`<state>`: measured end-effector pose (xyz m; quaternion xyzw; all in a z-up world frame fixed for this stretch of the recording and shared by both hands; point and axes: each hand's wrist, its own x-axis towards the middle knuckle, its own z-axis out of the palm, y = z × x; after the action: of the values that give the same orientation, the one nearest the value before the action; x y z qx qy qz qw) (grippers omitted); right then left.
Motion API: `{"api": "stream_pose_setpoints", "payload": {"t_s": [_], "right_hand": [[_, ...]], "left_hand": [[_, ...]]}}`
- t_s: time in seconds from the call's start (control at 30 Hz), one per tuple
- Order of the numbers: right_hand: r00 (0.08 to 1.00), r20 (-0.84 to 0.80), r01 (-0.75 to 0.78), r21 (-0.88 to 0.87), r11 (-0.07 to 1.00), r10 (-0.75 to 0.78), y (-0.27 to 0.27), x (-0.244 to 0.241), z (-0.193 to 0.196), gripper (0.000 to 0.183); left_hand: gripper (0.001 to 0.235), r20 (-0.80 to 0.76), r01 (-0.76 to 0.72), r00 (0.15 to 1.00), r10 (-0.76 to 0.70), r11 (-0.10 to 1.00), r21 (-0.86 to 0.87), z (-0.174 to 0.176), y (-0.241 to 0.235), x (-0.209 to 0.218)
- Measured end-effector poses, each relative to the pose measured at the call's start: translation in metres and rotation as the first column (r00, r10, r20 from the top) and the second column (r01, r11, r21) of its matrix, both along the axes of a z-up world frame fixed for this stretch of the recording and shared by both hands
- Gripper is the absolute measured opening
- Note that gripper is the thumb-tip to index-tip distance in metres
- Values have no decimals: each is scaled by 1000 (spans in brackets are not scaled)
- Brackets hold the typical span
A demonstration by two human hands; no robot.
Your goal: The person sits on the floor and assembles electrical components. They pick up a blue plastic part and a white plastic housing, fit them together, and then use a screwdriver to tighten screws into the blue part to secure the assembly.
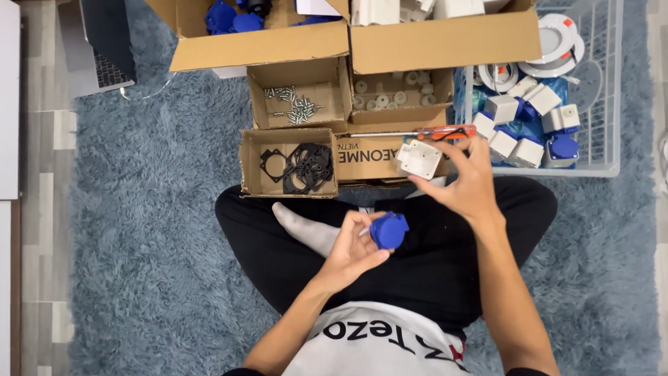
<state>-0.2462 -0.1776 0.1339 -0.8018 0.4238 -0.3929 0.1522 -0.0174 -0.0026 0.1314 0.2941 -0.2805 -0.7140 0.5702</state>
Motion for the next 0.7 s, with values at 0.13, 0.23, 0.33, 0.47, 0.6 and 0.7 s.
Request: {"api": "stream_pose_setpoints", "payload": {"t_s": [0.13,0.23,0.33,0.47,0.6,0.7], "right_hand": [[1000,-17,8,8,1000,-8,-3,-12,2,61],[1000,-13,7,26,1000,-7,0,-12,8,66],[1000,11,20,82,996,-21,6,-18,5,72],[988,112,81,185,979,-103,27,-25,20,51],[957,246,83,265,961,-151,50,-38,6,41],[925,320,88,345,934,-205,67,-36,7,31]], "left_hand": [[48,479,-81,854,203,961,-263,16,-24,-3],[39,700,-78,564,438,872,-483,21,-42,-11],[37,740,-68,359,568,807,-586,14,-59,-22],[53,776,-43,172,606,792,-609,-9,-75,-27],[58,794,-46,153,588,807,-589,-6,-82,-22],[62,796,-34,254,549,828,-560,4,-87,-14]]}}
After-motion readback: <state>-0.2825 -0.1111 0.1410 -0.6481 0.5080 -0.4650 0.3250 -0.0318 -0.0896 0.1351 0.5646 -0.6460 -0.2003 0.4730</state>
